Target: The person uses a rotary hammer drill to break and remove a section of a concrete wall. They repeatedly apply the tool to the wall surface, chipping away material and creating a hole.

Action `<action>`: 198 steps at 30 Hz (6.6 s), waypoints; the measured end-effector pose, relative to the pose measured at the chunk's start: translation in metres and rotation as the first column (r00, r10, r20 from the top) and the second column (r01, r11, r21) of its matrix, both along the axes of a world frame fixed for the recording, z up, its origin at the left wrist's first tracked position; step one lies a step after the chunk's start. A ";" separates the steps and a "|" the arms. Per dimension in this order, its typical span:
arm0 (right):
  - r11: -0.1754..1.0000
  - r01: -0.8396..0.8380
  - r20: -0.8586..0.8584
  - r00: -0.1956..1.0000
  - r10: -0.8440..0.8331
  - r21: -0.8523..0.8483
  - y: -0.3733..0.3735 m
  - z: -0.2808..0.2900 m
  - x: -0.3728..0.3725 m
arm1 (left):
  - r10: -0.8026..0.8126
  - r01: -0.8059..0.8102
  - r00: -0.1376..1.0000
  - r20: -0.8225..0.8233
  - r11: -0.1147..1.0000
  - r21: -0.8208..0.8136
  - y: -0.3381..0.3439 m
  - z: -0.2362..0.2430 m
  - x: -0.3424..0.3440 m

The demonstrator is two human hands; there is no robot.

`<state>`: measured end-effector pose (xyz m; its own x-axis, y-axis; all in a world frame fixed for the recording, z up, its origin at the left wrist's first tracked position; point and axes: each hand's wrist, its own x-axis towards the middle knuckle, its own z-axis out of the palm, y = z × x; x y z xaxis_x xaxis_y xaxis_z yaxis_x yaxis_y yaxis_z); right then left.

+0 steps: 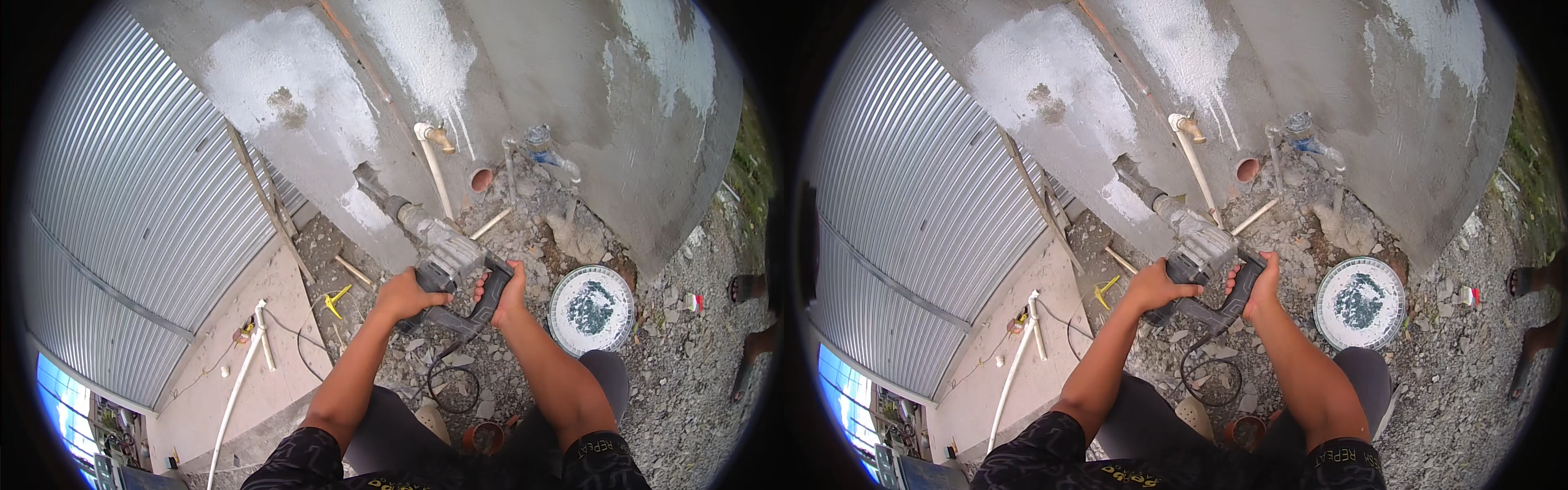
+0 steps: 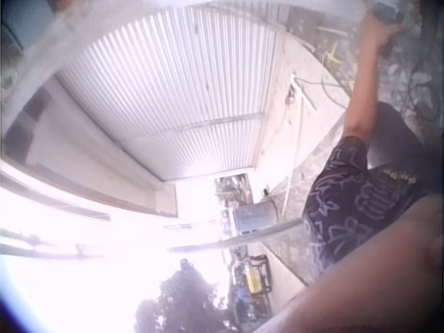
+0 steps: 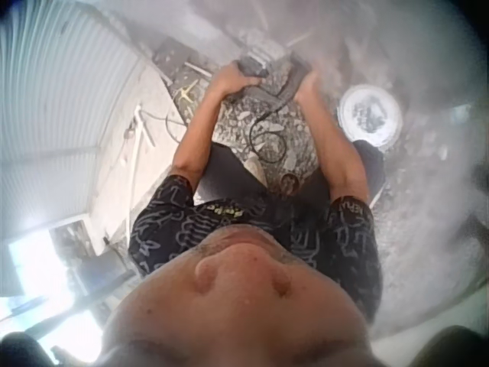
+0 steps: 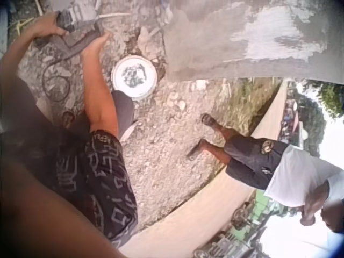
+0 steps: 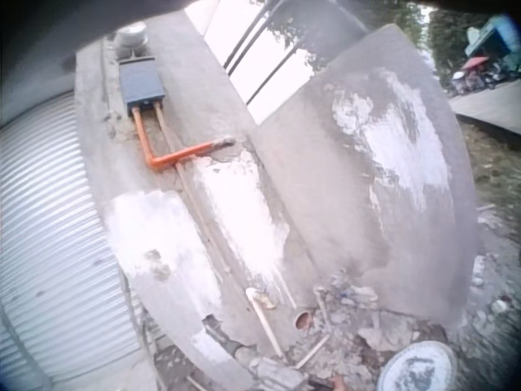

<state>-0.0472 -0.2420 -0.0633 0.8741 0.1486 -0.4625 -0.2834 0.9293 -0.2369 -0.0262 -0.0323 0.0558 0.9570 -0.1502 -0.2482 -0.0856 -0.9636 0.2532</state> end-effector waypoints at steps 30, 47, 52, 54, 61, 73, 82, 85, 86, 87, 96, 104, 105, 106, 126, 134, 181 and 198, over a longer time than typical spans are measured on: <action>0.999 0.022 -0.016 1.000 -0.023 -0.039 0.012 0.020 -0.006 | -0.021 0.023 0.999 0.029 0.997 -0.069 0.018 -0.001 0.004; 0.978 0.046 0.035 0.999 -0.040 -0.204 -0.005 0.051 0.017 | -0.011 0.028 0.997 0.073 0.971 -0.237 0.009 -0.004 0.019; 0.925 0.067 0.119 0.993 -0.024 -0.373 -0.034 0.079 0.031 | 0.020 0.027 0.993 0.118 0.920 -0.390 -0.010 -0.015 0.028; 0.911 0.049 0.156 0.988 0.017 -0.410 -0.045 0.086 0.036 | 0.072 -0.029 0.994 0.085 0.906 -0.422 -0.019 -0.018 0.031; 0.900 0.041 0.128 0.992 0.017 -0.433 -0.054 0.098 0.039 | 0.078 0.001 0.990 0.116 0.828 -0.561 -0.037 -0.018 0.030; 0.884 0.083 0.182 0.983 0.002 -0.460 -0.029 0.114 0.026 | 0.047 0.014 0.995 0.085 0.796 -0.605 -0.018 -0.012 0.029; 0.784 0.157 0.207 0.978 -0.037 -0.601 0.002 0.127 0.007 | 0.106 -0.031 0.991 0.076 0.757 -0.653 0.001 -0.021 0.021; 0.772 0.171 0.234 0.972 -0.030 -0.612 0.004 0.140 0.005 | 0.031 0.035 0.997 0.072 0.645 -0.763 0.001 -0.022 0.023; 0.787 0.177 0.245 0.969 -0.034 -0.590 0.006 0.144 0.003 | 0.026 0.036 0.997 0.071 0.659 -0.751 0.002 -0.021 0.025; 0.802 0.179 0.251 0.967 -0.037 -0.570 0.008 0.147 0.001 | 0.025 0.040 0.997 0.076 0.666 -0.745 0.003 -0.021 0.025; 0.541 0.354 0.415 0.910 -0.009 -0.763 0.020 0.184 -0.032 | -0.010 0.117 0.992 0.125 0.443 -0.889 -0.006 -0.030 0.009; 0.432 0.399 0.453 0.891 0.025 -0.809 0.042 0.207 -0.058 | -0.055 0.130 0.991 0.120 0.266 -0.955 -0.003 -0.024 -0.003; 0.428 0.409 0.461 0.887 0.020 -0.806 0.045 0.209 -0.060 | -0.059 0.151 0.988 0.140 0.272 -0.950 0.000 -0.022 -0.003; 0.427 0.399 0.442 0.897 0.001 -0.811 0.048 0.210 -0.061 | -0.063 0.169 0.985 0.158 0.278 -0.945 0.004 -0.022 -0.002; -0.007 0.547 0.513 0.788 0.341 -0.837 0.105 0.207 -0.045 | -0.212 0.144 0.963 0.165 -0.112 -0.983 0.014 -0.071 0.048; -0.451 0.644 0.318 0.730 0.606 -0.618 0.146 0.265 -0.036 | -0.399 -0.383 0.900 -0.176 -0.530 -0.756 0.003 -0.048 0.039; -0.186 0.753 0.316 0.468 0.825 -0.631 0.207 0.314 -0.005 | -0.172 0.124 0.928 0.331 -0.696 -0.707 0.012 0.005 0.044; -0.120 0.718 0.374 0.489 0.788 -0.686 0.183 0.322 0.018 | -0.176 0.140 0.944 0.280 -0.555 -0.820 0.018 0.005 0.059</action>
<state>-0.0296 -0.0585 0.2588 0.7633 0.3919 0.5136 0.6459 -0.4777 -0.5955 0.0326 -0.0138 0.0609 0.8078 -0.2865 0.5152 -0.1401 0.7556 0.6399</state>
